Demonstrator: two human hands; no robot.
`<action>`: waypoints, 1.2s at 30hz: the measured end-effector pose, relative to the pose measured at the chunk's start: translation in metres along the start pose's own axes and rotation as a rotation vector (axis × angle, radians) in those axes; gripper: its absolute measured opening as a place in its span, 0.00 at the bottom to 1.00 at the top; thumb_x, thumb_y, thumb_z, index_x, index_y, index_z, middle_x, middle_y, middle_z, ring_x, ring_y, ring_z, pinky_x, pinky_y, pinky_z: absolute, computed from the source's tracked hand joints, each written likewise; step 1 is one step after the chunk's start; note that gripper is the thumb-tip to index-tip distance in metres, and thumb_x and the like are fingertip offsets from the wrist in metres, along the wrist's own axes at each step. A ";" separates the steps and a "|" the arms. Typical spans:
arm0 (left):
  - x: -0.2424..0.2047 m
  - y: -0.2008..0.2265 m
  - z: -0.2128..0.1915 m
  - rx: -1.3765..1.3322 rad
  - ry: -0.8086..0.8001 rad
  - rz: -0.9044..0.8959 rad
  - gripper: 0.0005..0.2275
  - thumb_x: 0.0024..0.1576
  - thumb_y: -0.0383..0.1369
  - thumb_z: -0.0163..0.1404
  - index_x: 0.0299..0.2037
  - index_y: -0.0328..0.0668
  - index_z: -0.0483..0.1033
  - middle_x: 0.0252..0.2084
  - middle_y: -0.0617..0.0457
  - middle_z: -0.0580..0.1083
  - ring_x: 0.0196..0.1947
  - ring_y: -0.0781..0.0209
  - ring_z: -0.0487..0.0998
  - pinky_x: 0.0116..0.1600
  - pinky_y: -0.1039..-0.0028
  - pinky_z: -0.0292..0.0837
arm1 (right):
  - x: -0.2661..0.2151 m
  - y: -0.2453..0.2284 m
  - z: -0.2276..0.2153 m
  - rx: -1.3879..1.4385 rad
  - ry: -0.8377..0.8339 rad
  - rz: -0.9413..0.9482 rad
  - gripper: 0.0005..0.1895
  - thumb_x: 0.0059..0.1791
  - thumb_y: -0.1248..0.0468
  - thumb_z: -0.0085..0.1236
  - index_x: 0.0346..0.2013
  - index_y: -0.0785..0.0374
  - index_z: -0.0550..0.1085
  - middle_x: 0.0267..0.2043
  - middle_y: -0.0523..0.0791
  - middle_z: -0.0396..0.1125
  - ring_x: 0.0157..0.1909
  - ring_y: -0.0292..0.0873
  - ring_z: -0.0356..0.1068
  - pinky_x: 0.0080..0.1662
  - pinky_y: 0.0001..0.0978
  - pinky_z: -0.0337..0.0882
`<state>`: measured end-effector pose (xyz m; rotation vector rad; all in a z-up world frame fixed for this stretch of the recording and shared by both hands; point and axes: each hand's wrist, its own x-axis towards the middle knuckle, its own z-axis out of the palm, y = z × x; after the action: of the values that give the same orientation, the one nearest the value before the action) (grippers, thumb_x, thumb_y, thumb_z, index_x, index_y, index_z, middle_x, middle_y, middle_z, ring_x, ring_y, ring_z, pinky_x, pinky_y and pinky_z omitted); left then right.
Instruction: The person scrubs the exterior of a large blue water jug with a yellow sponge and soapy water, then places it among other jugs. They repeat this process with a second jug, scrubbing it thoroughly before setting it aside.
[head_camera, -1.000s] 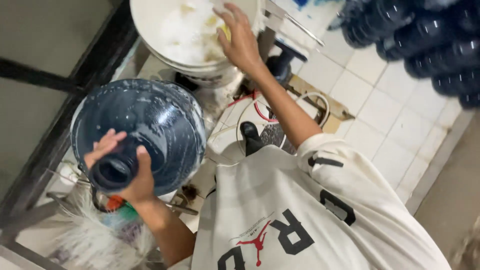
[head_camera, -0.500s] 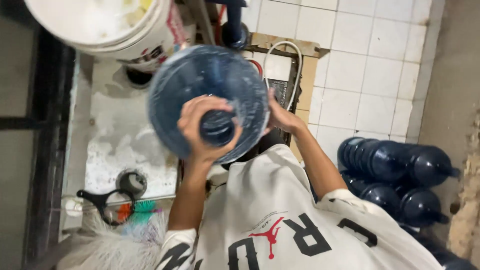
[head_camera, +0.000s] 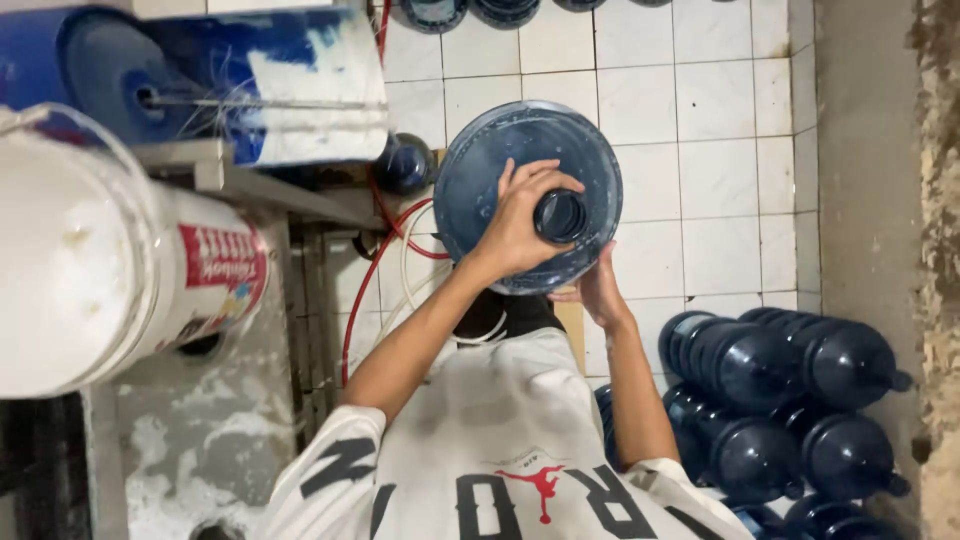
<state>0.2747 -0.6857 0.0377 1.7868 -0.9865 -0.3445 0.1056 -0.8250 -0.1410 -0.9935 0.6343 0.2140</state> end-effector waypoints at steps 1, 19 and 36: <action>0.021 -0.007 0.007 -0.009 -0.016 -0.019 0.26 0.37 0.31 0.69 0.48 0.45 0.77 0.54 0.52 0.76 0.71 0.46 0.63 0.76 0.39 0.32 | 0.019 -0.005 -0.010 0.017 0.006 -0.019 0.57 0.44 0.21 0.22 0.75 0.57 0.51 0.73 0.52 0.56 0.69 0.57 0.62 0.51 0.53 0.76; 0.297 -0.085 -0.052 -0.101 0.007 -0.042 0.23 0.39 0.26 0.68 0.47 0.48 0.78 0.55 0.57 0.79 0.73 0.48 0.62 0.75 0.34 0.25 | 0.209 -0.249 -0.038 -0.053 0.192 -0.120 0.45 0.48 0.31 0.45 0.71 0.49 0.49 0.65 0.51 0.62 0.55 0.55 0.72 0.48 0.52 0.78; 0.680 -0.328 -0.316 -0.130 0.110 0.059 0.25 0.46 0.25 0.64 0.55 0.46 0.73 0.54 0.60 0.81 0.67 0.53 0.74 0.78 0.35 0.27 | 0.605 -0.553 0.107 -0.273 0.178 -0.109 0.53 0.47 0.27 0.40 0.76 0.49 0.38 0.71 0.56 0.55 0.56 0.63 0.72 0.46 0.51 0.82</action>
<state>1.0496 -0.9492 0.0291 1.6380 -0.9172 -0.2647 0.8795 -1.1042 -0.0614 -1.3173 0.7235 0.1182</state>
